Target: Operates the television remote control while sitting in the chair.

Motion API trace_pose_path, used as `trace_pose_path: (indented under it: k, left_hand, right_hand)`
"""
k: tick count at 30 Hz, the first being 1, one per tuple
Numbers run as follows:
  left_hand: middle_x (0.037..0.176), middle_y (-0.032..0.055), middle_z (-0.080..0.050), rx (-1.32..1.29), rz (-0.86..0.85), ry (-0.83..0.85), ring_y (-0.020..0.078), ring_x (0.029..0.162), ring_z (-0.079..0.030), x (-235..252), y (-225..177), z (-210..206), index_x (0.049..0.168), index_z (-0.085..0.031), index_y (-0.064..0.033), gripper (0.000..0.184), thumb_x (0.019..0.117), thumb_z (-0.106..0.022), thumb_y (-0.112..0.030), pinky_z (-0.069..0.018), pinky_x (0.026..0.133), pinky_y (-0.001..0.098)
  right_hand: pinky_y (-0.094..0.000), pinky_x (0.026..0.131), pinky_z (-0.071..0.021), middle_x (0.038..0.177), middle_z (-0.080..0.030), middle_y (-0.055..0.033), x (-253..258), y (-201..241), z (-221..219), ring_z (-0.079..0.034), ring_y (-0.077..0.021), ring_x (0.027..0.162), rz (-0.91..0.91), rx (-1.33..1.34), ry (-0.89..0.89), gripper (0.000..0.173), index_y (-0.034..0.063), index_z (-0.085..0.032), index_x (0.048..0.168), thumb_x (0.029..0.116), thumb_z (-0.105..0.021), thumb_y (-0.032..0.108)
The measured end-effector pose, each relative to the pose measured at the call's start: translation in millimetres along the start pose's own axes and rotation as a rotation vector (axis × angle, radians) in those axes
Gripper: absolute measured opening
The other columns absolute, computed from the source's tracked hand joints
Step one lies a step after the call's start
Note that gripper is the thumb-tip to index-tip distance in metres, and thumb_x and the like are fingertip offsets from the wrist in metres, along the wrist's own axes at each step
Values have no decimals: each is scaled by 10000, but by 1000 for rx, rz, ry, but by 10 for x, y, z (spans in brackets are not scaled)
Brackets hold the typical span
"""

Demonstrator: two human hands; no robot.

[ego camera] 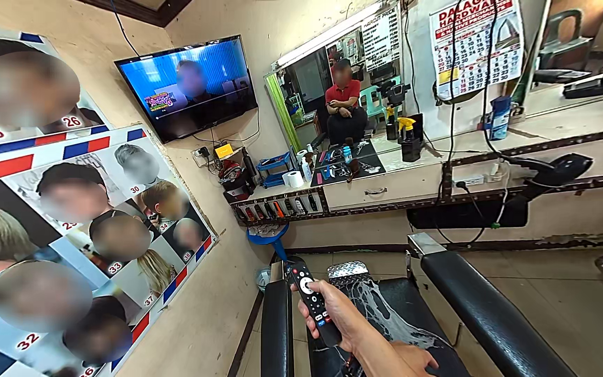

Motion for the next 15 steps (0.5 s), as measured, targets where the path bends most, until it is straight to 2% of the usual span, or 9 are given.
trace_pose_path:
  k: [2, 6, 9, 11, 13, 15]
  left_hand:
    - [1325, 272, -639, 3, 6, -5, 402, 1259, -608, -39, -38, 17, 1445, -539, 16, 504, 1068, -550, -319, -428, 1103, 558]
    - [1398, 305, -579, -1, 88, -6, 415, 1342, -542, -285, -282, 110, 1502, -453, 46, 527, 1080, -539, -257, -349, 1174, 518]
    - [1399, 306, -579, 18, 48, 12, 418, 1344, -542, -258, -268, 97, 1497, -457, 51, 527, 1085, -528, -271, -358, 1169, 522]
    - [1363, 308, -601, 28, 2, 4, 422, 1305, -571, -197, -214, 82, 1472, -489, 52, 517, 1082, -528, -284, -394, 1139, 531]
    - [1407, 307, -572, 18, 48, 23, 417, 1351, -536, -249, -257, 94, 1503, -452, 43, 530, 1088, -520, -280, -354, 1171, 519]
    - [1405, 303, -574, 10, 68, 17, 409, 1346, -540, -267, -276, 100, 1504, -449, 44, 528, 1087, -524, -270, -356, 1171, 514]
  right_hand:
    - [-269, 443, -540, 694, -596, -85, 3, 24, -6, -602, -147, 498, 31, -10, 14, 414, 27, -561, 1269, 1122, -272, 283]
    - [-266, 442, -542, 685, -601, -81, -19, 61, -28, -603, -140, 492, 62, -37, 21, 395, 17, -559, 1245, 1120, -278, 264]
    - [-262, 439, -540, 691, -604, -84, -16, 59, -22, -604, -141, 493, 67, -26, 23, 396, 20, -558, 1254, 1114, -273, 258]
    - [-264, 437, -539, 693, -607, -88, -10, 57, -13, -607, -142, 494, 72, -22, 23, 397, 18, -558, 1262, 1113, -278, 257]
    - [-266, 440, -543, 689, -607, -86, -9, 62, -18, -610, -142, 495, 74, -35, 23, 388, 18, -554, 1254, 1113, -280, 254]
    - [-270, 444, -546, 685, -607, -84, -12, 69, -17, -614, -145, 500, 71, -53, 16, 373, 19, -554, 1253, 1113, -292, 245]
Point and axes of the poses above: each hand's wrist, its own x-axis towards the middle knuckle, its own z-axis out of the back of the hand, y = z × x, the point moved 10 cm from there along x, towards the middle knuckle
